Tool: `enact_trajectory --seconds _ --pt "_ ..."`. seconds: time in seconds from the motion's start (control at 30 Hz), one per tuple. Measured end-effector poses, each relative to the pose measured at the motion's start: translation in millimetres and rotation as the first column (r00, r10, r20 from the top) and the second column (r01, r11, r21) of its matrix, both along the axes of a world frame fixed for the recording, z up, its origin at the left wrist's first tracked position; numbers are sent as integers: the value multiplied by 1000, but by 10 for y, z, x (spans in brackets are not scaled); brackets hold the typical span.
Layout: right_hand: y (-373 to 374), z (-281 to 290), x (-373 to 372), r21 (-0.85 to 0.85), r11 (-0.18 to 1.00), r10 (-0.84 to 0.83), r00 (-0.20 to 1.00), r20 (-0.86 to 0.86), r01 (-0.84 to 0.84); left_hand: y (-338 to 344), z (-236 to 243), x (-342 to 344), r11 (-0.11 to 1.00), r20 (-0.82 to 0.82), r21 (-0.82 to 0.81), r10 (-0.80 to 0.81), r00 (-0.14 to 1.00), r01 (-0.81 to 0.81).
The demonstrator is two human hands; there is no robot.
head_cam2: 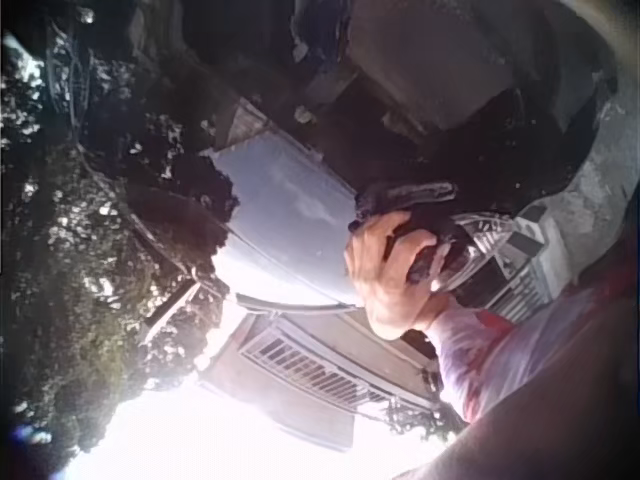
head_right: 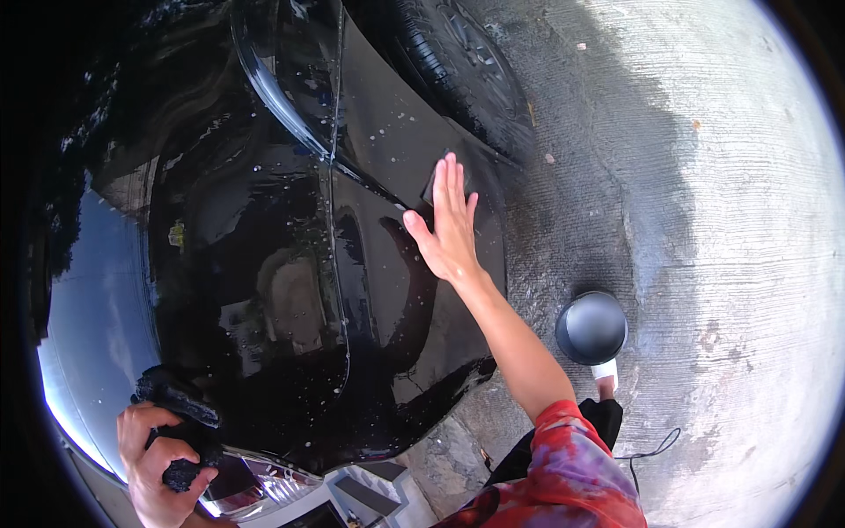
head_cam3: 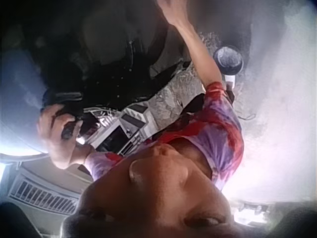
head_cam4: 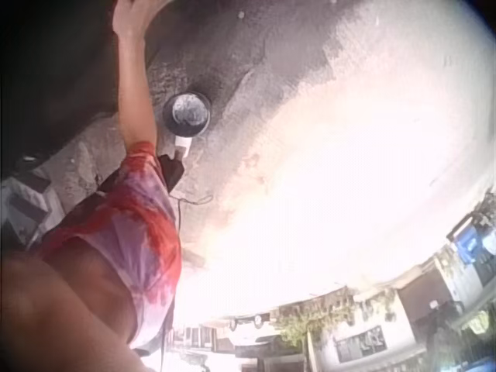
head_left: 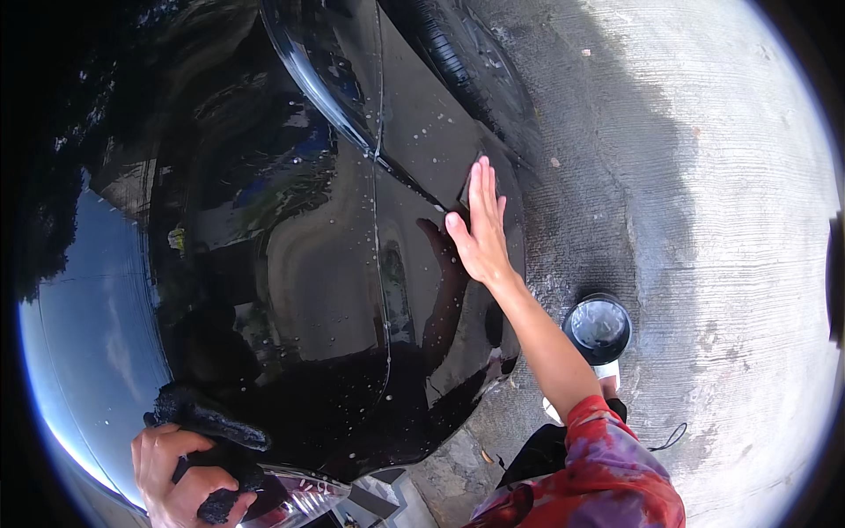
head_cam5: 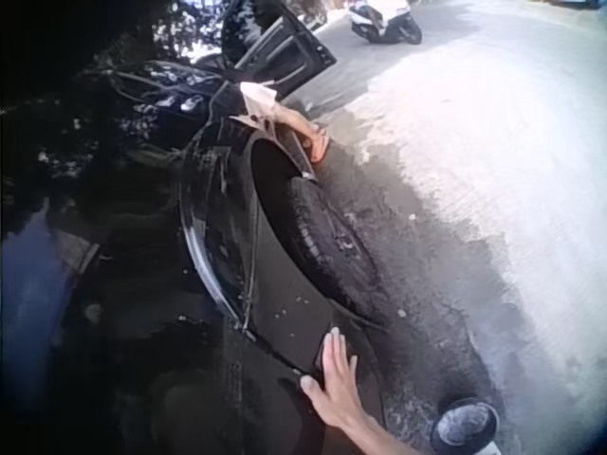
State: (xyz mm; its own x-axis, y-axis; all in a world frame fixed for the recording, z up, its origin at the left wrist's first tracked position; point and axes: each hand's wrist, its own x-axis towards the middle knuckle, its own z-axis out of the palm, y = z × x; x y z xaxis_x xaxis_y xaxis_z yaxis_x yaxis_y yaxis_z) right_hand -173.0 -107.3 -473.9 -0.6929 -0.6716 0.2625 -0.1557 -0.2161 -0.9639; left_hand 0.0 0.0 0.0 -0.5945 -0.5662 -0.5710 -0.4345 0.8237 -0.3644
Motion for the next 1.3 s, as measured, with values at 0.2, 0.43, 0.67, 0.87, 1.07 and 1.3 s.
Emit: enact_trajectory --seconds 0.2,0.43,0.67,0.87,1.07,1.3 --pt "-693 727 -553 -59 998 -5 974 -225 -9 51 -148 -229 999 -125 -38 5 992 -10" --pt "-228 655 -90 -22 997 61 957 -284 -70 121 -99 -265 997 -113 -56 47 992 -54" --pt "102 507 287 8 987 159 955 -252 -162 166 -59 -283 995 -130 -58 70 989 -78" --pt "-1235 989 -1063 -4 999 53 994 -98 -54 96 -158 -332 998 -123 -58 -1 992 -7" --pt "-337 504 -16 2 987 159 979 -126 -160 183 -118 -226 992 -119 -62 102 988 -110" --pt "-1179 928 -634 -19 1000 -19 996 -83 17 72 -219 -216 997 -69 -30 67 995 -69"
